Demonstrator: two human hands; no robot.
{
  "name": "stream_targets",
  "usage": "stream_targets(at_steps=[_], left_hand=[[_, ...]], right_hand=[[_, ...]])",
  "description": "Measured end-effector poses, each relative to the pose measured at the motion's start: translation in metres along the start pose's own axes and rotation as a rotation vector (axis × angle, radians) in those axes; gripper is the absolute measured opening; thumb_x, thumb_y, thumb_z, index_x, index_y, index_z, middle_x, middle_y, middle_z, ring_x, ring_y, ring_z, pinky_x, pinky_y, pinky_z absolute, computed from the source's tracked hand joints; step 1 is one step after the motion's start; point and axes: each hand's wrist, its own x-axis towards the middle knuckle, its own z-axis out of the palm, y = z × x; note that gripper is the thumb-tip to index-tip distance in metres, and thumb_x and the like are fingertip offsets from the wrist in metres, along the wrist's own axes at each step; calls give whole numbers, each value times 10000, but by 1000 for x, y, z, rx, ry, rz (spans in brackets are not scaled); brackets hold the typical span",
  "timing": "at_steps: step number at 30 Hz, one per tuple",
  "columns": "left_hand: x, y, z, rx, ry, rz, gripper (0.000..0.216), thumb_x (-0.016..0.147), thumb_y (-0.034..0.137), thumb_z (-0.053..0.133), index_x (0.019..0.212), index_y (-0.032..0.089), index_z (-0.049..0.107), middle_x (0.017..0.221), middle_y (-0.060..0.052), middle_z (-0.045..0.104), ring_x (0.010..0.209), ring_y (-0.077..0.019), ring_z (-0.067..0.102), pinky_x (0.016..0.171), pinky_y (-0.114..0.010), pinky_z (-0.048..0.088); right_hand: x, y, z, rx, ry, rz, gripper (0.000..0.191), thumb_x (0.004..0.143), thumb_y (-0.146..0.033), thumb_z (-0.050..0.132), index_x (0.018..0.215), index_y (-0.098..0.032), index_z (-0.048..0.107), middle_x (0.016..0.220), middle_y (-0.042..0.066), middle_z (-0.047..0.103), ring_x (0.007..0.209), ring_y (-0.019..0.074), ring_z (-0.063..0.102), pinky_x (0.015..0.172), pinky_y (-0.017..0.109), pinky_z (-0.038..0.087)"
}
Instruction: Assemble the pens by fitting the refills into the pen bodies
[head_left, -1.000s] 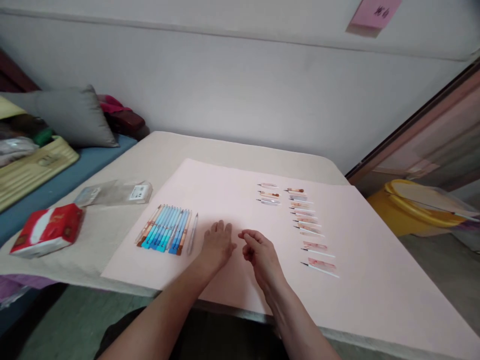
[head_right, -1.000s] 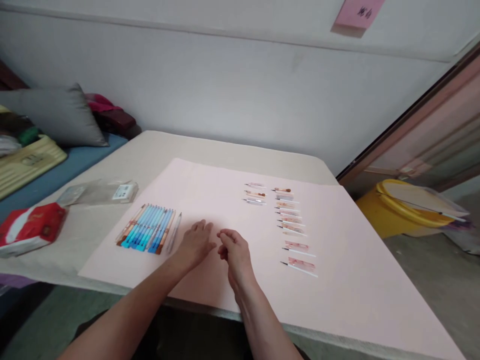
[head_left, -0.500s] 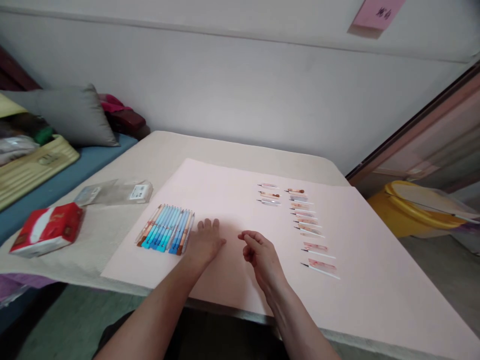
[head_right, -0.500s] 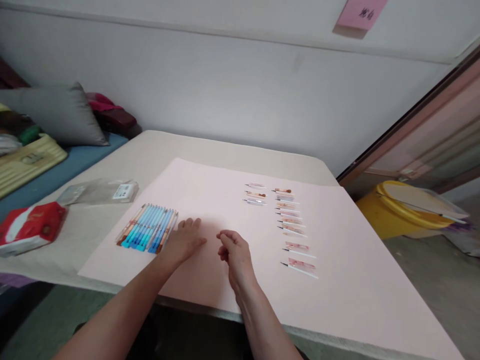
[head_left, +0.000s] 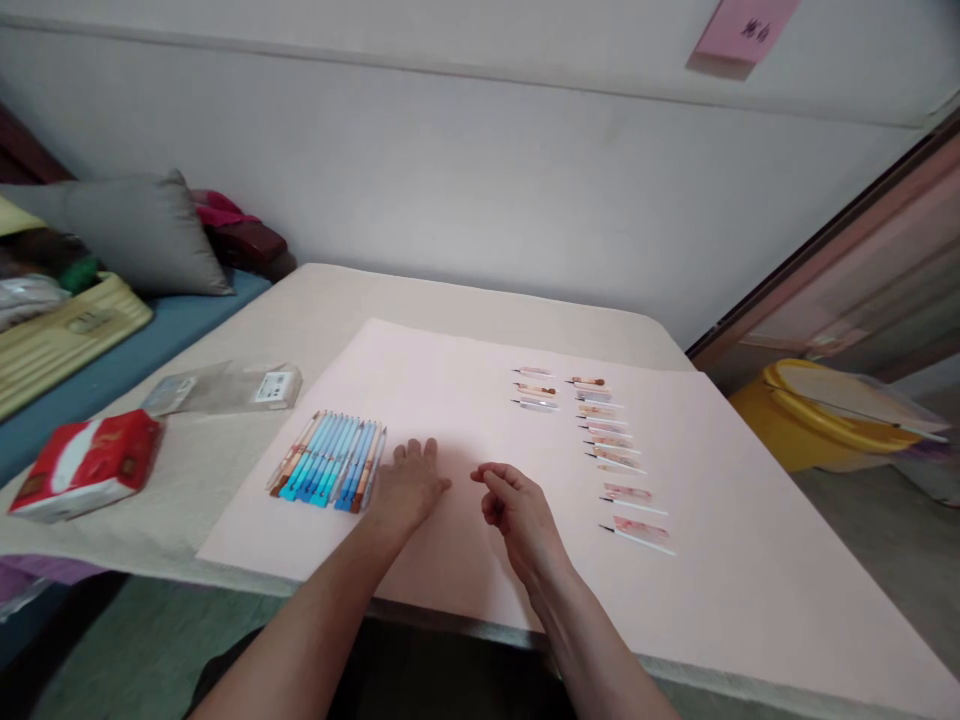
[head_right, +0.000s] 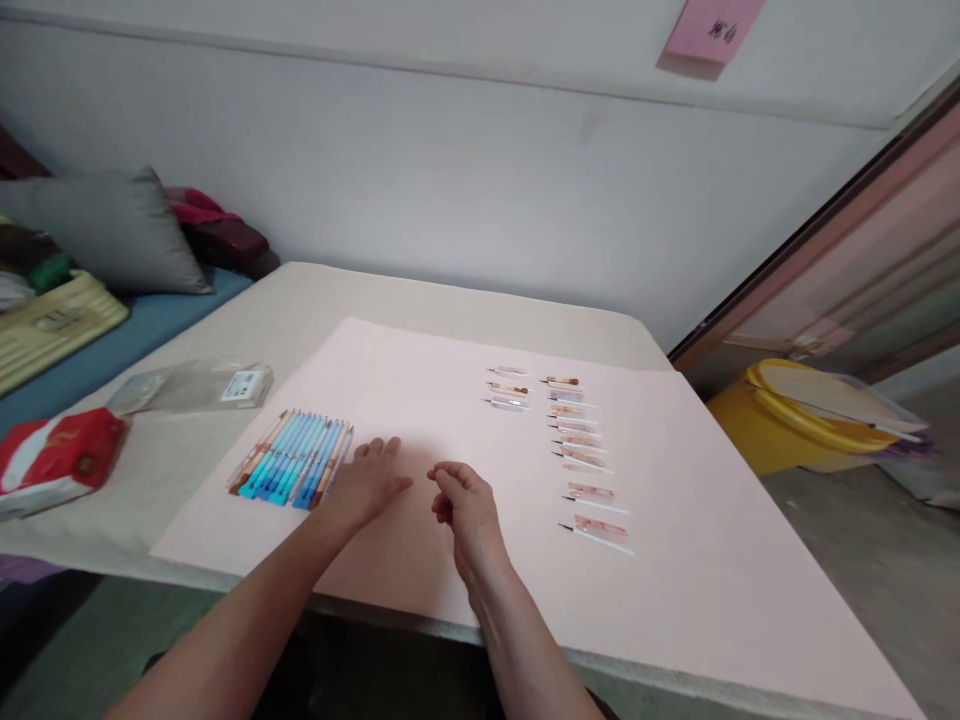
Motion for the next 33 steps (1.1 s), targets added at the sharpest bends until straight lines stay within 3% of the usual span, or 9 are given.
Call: stream_targets(at_steps=[10, 23, 33], left_hand=[[1, 8, -12, 27, 12, 70, 525, 856, 392, 424, 1323, 159, 364, 1243, -185, 490, 1135, -328, 459, 791, -389, 404], [6, 4, 2, 62, 32, 167, 464, 896, 393, 344, 1281, 140, 400, 1255, -157, 485, 1092, -262, 502, 788, -350, 414], [12, 9, 5, 70, -35, 184, 468, 902, 385, 328, 1308, 157, 370, 1345, -153, 419, 1115, -269, 506, 788, -357, 428]], right_hand=[[2, 4, 4, 23, -10, -35, 208, 694, -323, 645, 829, -164, 642, 871, 49, 672, 481, 59, 474, 459, 228, 303], [0, -5, 9, 29, 3, -6, 154, 676, -253, 603, 788, -148, 609, 756, 16, 648, 464, 55, 469, 455, 217, 309], [1, -7, 11, 32, -10, -37, 116, 671, -208, 570, 754, -143, 618, 697, 2, 621, 457, 57, 459, 455, 218, 311]])
